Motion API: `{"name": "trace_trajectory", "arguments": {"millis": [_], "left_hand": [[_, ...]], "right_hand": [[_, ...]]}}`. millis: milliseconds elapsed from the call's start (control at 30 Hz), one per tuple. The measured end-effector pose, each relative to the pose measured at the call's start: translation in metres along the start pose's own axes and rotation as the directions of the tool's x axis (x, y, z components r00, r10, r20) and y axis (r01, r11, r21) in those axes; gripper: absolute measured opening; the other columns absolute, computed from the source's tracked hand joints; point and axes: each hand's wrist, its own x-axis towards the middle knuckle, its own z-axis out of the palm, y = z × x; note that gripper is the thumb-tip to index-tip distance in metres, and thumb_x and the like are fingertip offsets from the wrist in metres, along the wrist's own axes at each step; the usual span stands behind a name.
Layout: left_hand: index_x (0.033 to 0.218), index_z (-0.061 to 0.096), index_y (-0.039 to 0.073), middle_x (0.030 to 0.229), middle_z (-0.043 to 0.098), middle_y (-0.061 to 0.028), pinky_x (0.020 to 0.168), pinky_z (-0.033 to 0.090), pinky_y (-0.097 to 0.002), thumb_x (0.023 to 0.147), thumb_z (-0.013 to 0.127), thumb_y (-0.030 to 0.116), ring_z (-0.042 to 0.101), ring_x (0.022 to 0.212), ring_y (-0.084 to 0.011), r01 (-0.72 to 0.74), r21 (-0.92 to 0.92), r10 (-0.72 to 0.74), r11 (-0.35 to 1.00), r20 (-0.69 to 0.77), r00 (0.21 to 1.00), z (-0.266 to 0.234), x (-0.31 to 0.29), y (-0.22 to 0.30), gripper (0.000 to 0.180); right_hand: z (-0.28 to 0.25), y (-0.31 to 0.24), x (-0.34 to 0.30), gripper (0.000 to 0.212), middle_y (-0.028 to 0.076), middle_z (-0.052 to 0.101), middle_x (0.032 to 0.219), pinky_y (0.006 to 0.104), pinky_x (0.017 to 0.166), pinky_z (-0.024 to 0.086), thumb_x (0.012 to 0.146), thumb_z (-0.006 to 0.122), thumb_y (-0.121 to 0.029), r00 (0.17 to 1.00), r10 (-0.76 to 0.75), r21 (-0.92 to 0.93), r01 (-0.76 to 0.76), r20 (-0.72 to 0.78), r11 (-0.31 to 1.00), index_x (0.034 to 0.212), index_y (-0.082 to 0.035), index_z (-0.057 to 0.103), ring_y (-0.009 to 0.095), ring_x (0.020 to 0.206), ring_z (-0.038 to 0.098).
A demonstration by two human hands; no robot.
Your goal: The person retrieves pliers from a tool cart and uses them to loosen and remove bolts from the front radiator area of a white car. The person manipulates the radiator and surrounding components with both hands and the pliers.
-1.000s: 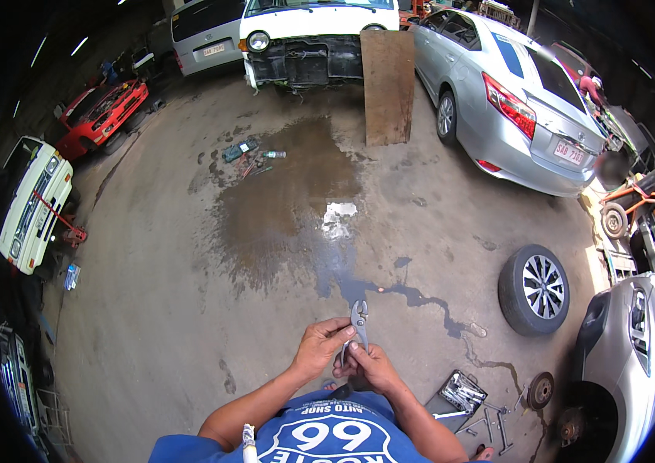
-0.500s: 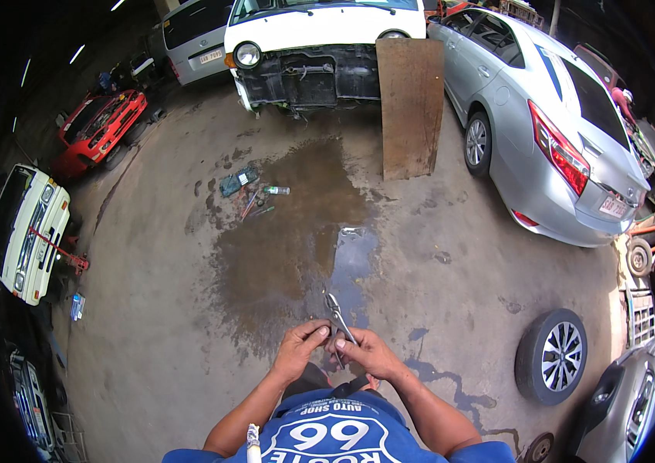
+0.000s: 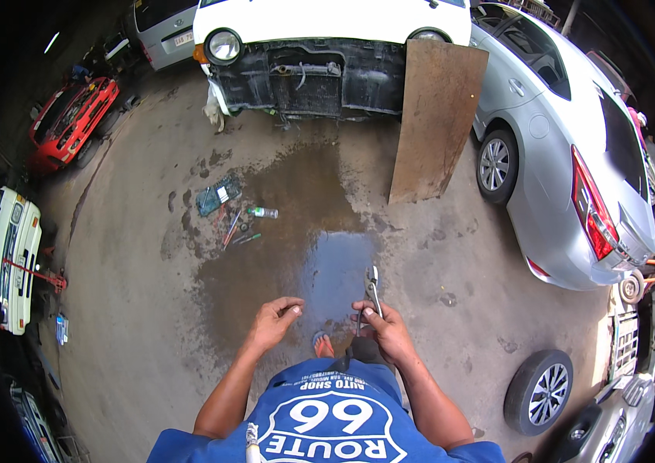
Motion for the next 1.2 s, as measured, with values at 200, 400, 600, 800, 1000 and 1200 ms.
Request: {"name": "trace_trajectory", "arguments": {"millis": [200, 400, 600, 800, 1000, 1200], "left_hand": [[0.121, 0.069, 0.003, 0.113, 0.073, -0.0163, 0.089, 0.054, -0.0357, 0.096, 0.062, 0.021, 0.07, 0.102, -0.0265, -0.11, 0.176, 0.104, 0.978, 0.043, 0.994, -0.034, 0.185, 0.059, 0.03], [0.124, 0.067, 0.002, 0.114, 0.073, -0.016, 0.09, 0.054, -0.034, 0.097, 0.062, 0.019, 0.07, 0.102, -0.0239, -0.035, 0.148, 0.042, 0.988, -0.048, 0.998, -0.057, 0.347, 0.093, 0.032], [0.128, 0.062, -0.002, 0.115, 0.071, -0.0136, 0.088, 0.054, -0.03, 0.098, 0.062, 0.014, 0.07, 0.098, -0.017, 0.007, -0.046, -0.018, 0.999, -0.258, 0.966, -0.114, 0.48, 0.108, 0.034], [0.125, 0.065, -0.001, 0.112, 0.072, -0.0132, 0.091, 0.053, -0.0322, 0.094, 0.064, 0.013, 0.068, 0.099, -0.0191, -0.079, -0.158, -0.011, 0.984, -0.502, 0.865, -0.225, 0.651, 0.114, 0.034], [0.118, 0.069, 0.0, 0.106, 0.074, -0.0172, 0.087, 0.055, -0.0385, 0.094, 0.067, 0.021, 0.072, 0.096, -0.0294, -0.229, 0.128, 0.262, 0.965, -0.498, 0.827, -0.301, 0.831, 0.159, 0.032], [0.11, 0.067, -0.003, 0.093, 0.073, -0.0125, 0.071, 0.057, -0.0322, 0.088, 0.061, 0.071, 0.071, 0.084, -0.0183, 0.215, 0.119, -0.236, 0.969, 0.21, 0.949, -0.259, 0.904, 0.186, 0.078]], "right_hand": [[-0.027, -0.058, 0.152, 0.029, 0.015, 0.066, 0.11, 0.0387, 0.081, 0.059, 0.105, 0.051, -0.021, 0.99, 0.055, 0.073, -0.046, -0.129, 0.996, 0.124, -0.002, 0.061, 0.025, 0.097, 0.068], [-0.046, -0.166, 0.321, 0.032, 0.008, 0.065, 0.111, 0.0351, 0.083, 0.056, 0.106, 0.05, -0.023, 0.987, 0.157, -0.062, -0.158, -0.023, 0.986, 0.128, -0.002, 0.061, 0.016, 0.104, 0.063], [-0.032, -0.272, 0.474, 0.036, 0.008, 0.065, 0.116, 0.039, 0.089, 0.052, 0.106, 0.052, -0.029, 0.994, 0.074, -0.286, -0.048, 0.078, 0.957, 0.131, -0.005, 0.062, 0.019, 0.11, 0.061], [-0.001, -0.325, 0.591, 0.037, 0.01, 0.065, 0.116, 0.0373, 0.09, 0.051, 0.106, 0.052, -0.029, 0.992, 0.074, -0.31, -0.04, 0.1, 0.95, 0.131, -0.005, 0.062, 0.019, 0.109, 0.059], [0.049, -0.364, 0.661, 0.041, 0.011, 0.064, 0.121, 0.0372, 0.092, 0.053, 0.106, 0.051, -0.032, 0.988, 0.132, -0.267, -0.148, -0.079, 0.952, 0.132, -0.002, 0.06, 0.02, 0.116, 0.06], [0.086, -0.388, 0.725, 0.042, 0.012, 0.061, 0.131, 0.0431, 0.095, 0.051, 0.107, 0.051, -0.031, 0.981, 0.078, -0.122, -0.1, -0.176, 0.987, 0.135, -0.001, 0.058, 0.026, 0.123, 0.057]]}}
